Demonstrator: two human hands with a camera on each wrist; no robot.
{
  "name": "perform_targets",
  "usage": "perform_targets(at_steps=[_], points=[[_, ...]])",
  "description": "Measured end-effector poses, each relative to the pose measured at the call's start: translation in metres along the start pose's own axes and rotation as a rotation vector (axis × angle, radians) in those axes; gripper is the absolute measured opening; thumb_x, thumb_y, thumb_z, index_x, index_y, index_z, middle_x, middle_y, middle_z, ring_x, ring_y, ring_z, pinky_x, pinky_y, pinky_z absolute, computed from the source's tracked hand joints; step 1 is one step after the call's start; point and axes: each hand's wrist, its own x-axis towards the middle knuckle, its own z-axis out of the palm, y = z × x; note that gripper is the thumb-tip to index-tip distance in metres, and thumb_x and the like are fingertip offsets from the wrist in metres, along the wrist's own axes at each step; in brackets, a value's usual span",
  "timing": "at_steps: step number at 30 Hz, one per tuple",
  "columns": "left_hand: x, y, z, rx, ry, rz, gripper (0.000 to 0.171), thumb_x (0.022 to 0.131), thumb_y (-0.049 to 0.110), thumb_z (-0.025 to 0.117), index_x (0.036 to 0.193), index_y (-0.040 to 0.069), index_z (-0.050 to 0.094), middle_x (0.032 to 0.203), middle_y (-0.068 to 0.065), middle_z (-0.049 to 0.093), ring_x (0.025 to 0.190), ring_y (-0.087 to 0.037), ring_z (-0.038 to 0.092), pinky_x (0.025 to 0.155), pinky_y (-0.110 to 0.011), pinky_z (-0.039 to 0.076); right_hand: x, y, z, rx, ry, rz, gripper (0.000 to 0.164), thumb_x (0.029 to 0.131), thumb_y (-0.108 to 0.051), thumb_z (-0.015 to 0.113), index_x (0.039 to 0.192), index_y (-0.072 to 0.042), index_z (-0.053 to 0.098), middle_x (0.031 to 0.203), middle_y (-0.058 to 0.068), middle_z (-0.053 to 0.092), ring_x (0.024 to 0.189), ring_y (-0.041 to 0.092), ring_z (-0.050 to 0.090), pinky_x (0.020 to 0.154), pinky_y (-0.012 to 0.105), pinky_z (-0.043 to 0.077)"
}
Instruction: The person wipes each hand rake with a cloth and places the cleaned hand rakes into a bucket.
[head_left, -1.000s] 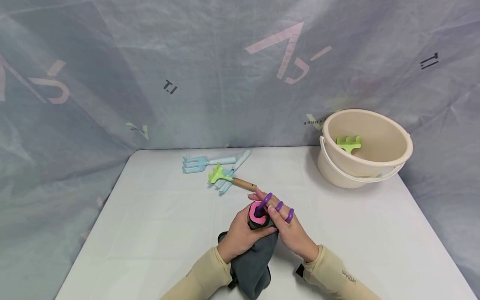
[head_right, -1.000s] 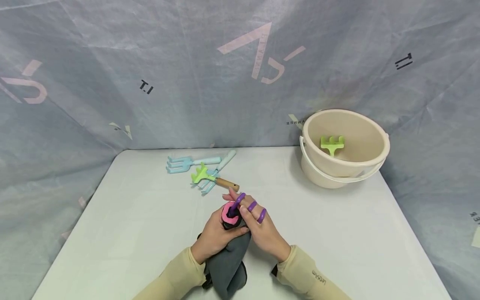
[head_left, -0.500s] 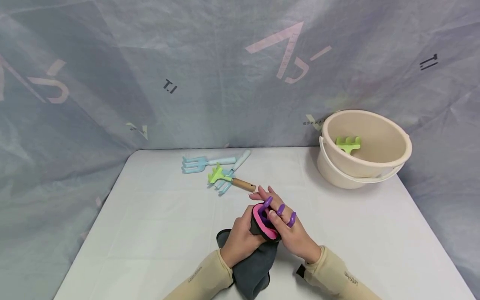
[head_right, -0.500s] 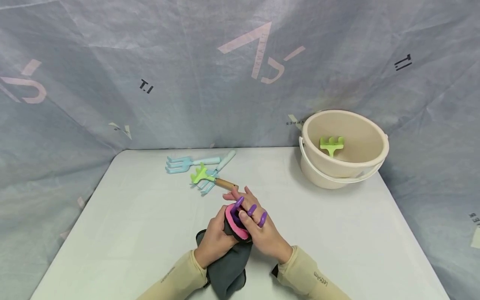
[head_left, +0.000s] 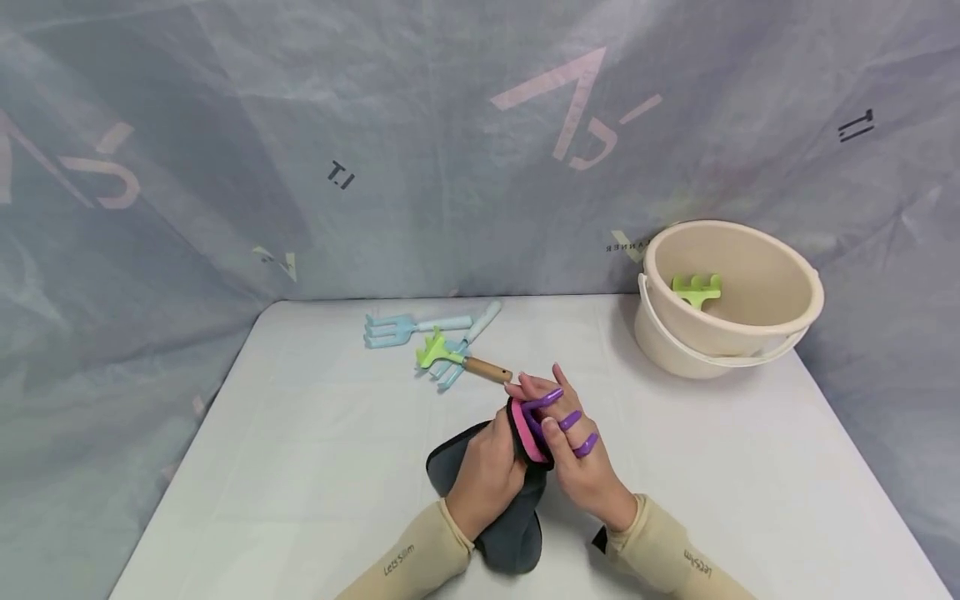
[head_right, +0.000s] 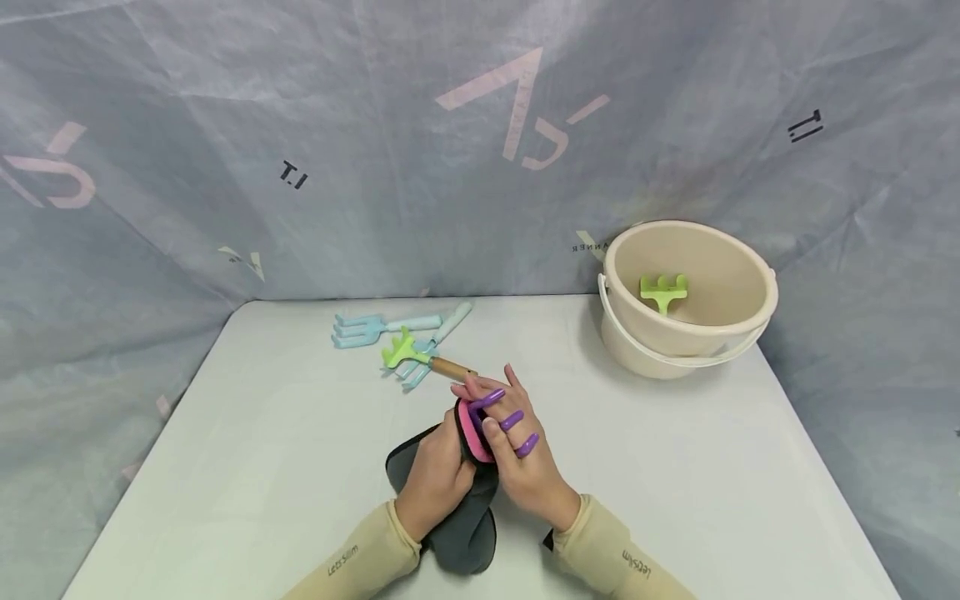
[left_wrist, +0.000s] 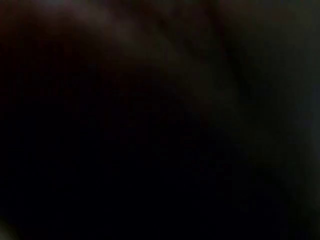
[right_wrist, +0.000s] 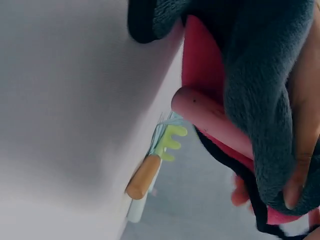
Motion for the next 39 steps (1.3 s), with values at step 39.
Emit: perform_targets(at_steps=[39], points=[[0.014,-0.023,-0.022,-0.254,-0.372,-0.041,0.042,0.094,0.012,0.071,0.132,0.008,0.053,0.119,-0.007,0.072,0.101,-0.015,0.07,0.092,-0.034,0.057,0.02,-0.017,-0.038,0.4,0.274,0.343,0.047,0.115,-0.015,0.025,0.123,0.022,0.054,0.127,0.007,0.068,0.116,0.019,0.07,0.105,0.028,0.053]])
